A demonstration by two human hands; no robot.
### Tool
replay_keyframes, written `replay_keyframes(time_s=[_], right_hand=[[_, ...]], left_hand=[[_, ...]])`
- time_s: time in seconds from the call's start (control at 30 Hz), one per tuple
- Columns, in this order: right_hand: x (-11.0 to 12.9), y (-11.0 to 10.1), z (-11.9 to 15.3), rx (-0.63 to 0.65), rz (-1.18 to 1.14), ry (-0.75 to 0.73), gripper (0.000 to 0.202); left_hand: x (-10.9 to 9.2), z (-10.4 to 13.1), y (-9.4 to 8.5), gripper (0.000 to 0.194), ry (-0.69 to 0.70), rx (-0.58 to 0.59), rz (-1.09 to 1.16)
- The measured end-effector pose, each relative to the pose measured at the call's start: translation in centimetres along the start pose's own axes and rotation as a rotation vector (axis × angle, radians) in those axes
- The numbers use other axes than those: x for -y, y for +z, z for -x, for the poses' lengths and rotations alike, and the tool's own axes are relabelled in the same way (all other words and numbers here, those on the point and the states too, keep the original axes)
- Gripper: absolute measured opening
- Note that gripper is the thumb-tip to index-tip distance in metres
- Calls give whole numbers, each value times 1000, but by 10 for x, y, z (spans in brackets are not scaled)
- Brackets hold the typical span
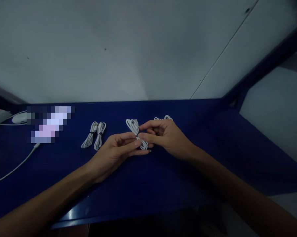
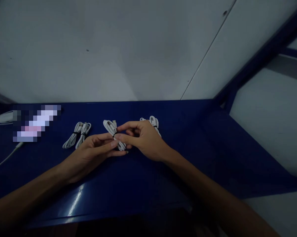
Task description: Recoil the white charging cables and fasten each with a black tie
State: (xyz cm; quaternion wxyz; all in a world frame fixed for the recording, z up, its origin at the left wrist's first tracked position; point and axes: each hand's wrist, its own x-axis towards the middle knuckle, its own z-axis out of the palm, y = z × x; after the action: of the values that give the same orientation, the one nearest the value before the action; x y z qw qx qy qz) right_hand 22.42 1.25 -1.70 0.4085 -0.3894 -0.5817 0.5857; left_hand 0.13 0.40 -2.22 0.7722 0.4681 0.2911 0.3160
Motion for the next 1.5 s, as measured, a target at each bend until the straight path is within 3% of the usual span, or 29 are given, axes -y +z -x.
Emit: replay_keyframes(time_s=[0.33,0.67,0.83,1.0,1.1,1.3,1.5], right_hand=[[-4,1,-1,-33,26,-54,21],[-3,8,6,-193,299,-183,9],[1,10,9,-219,460,-270,8],[7,10,12,-186,571,-349,8],[8,9,13,-146,507,-317,5],[8,3,10,-116,447,-289,5],[15,-3,10,-122,469,-284,6]], left_hand=[[-2,-1,-2,26,-5,-86,-152],[-3,3,3,24,69,-210,-305],[-4,4,4,18,94,-276,-415],[-5,4,5,16,122,-340,-383],[-7,4,4,17,96,-315,-289],[-9,0,-4,24,6,-107,16],[-14,-2,-10,21,6,-75,5]])
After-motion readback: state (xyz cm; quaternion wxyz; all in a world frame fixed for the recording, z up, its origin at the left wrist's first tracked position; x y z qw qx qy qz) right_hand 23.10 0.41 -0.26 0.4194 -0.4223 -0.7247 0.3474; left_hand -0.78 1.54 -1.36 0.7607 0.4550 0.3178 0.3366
